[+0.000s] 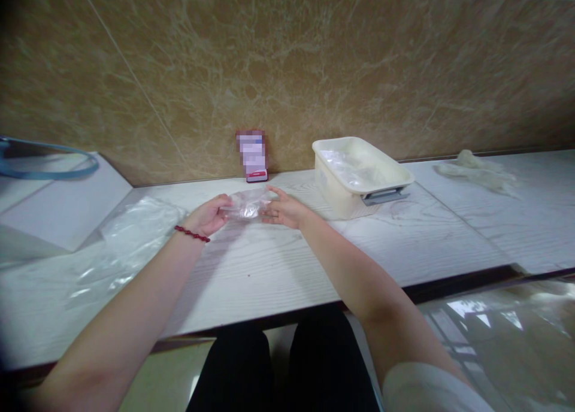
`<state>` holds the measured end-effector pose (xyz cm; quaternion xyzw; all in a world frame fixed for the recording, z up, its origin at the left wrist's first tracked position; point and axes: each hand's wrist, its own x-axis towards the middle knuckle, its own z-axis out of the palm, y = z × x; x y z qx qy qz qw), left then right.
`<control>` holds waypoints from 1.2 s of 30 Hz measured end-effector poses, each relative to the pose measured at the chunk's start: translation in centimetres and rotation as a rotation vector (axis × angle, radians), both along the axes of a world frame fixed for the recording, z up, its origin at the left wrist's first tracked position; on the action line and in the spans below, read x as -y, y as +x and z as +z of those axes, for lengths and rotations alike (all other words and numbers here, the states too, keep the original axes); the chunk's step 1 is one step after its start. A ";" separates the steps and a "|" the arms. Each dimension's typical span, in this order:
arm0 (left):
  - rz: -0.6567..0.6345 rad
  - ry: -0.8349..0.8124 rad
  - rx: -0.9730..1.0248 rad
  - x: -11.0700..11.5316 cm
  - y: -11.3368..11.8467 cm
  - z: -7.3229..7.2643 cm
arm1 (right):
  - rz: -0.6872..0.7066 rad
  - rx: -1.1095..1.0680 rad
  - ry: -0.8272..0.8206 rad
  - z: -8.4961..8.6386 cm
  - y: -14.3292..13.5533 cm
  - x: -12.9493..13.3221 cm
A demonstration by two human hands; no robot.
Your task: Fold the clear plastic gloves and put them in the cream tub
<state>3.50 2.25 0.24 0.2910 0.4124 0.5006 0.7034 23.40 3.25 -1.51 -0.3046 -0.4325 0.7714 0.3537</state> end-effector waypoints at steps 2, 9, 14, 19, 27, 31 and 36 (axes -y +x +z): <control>0.034 0.034 -0.017 0.1 0.1 0.2 | -0.009 0.025 0.006 0.1 -0.1 0.2; 0.082 0.060 -0.035 0.9 0.9 1.1 | -0.054 0.107 0.055 0.3 -0.6 0.6; 0.065 0.070 -0.050 0.8 0.4 0.8 | -0.115 0.125 0.089 0.2 -0.5 0.2; -0.039 0.089 -0.050 0.5 -0.3 0.6 | -0.116 0.160 0.108 0.0 -0.5 -0.1; -0.168 0.108 -0.096 0.9 -1.0 1.0 | -0.139 0.191 0.113 -0.5 -0.4 -0.5; -0.194 0.126 -0.115 0.9 -1.1 1.0 | -0.129 0.220 0.131 -0.7 -0.4 -0.8; -0.184 0.126 -0.127 1.1 -0.8 1.2 | -0.133 0.255 0.024 -0.1 -0.2 -1.2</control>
